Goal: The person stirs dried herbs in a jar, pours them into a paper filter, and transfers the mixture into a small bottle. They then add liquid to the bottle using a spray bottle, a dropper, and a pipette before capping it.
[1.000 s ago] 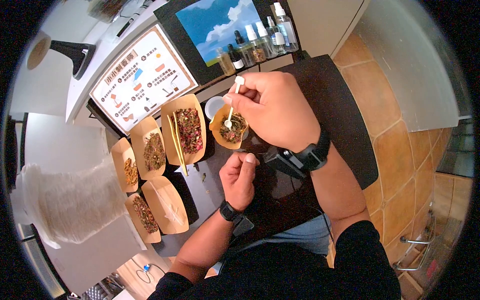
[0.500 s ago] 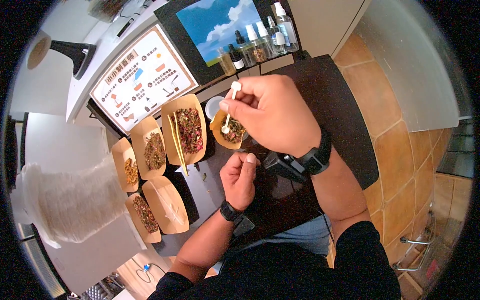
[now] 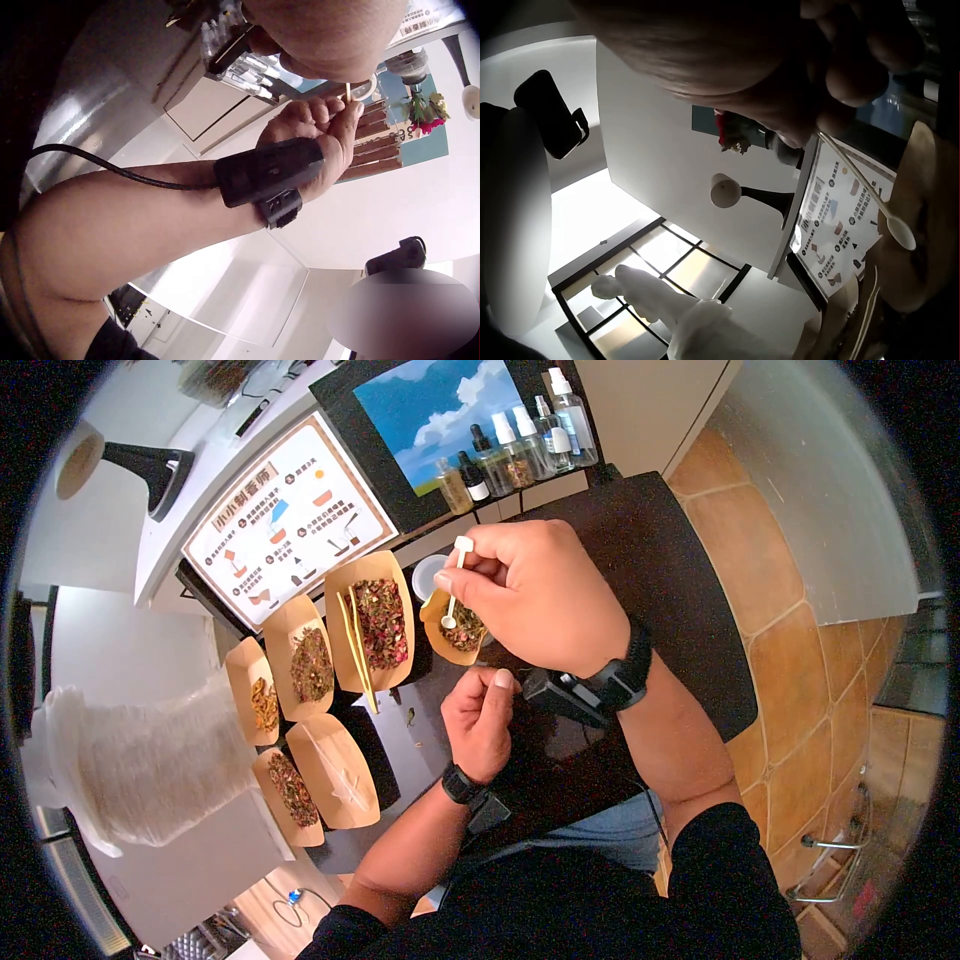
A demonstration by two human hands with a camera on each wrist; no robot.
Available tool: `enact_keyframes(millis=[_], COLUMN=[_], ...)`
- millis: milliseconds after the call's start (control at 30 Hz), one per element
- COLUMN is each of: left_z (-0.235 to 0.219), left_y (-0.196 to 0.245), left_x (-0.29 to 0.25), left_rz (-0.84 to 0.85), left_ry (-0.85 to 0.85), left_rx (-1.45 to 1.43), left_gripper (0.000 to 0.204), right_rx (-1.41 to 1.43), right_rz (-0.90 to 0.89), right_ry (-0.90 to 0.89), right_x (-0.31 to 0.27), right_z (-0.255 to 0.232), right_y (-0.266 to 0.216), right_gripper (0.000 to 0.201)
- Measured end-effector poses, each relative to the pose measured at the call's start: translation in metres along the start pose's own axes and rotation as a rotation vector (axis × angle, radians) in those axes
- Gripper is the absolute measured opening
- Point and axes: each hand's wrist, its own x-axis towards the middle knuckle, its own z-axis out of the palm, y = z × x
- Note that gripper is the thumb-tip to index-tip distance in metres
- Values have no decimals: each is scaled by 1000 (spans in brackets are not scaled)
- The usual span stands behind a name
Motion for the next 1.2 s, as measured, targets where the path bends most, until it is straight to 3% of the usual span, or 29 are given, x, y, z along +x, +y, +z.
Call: enact_keyframes(millis=[67,200,400,467,567,667,800,867,1200], left_z=[0,-3,-1,-1,-2,-3,-1,-1,-2], left_y=[-1,-3,-2,-2,-1,-2,-1,-2,-2], left_x=[0,0,0,0,0,0,0,0,0], left_rz=[6,2,-5,3,5,-16,-12,-6,-16], left_ry=[5,-3,0,3,4,-3,-1,1,-4], left_rx=[2,2,5,15,7,19,23,16,26], left_gripper=[23,24,24,24,25,25,25,25,24], right_rx=[-143,-126,106,-70,-101,-21,-7,-190,-98], right_rz=[15,4,103,83,44,84,75,66,82], right_ry=[13,31,21,69,112,79,42,74,82], right_x=[2,6,15,18,18,13,15,16,16], right_z=[-1,-7,-5,-8,-13,-14,-13,-13,-19], right_y=[-2,5,21,32,28,8,26,25,26], right_gripper=[11,13,18,19,20,22,22,23,24])
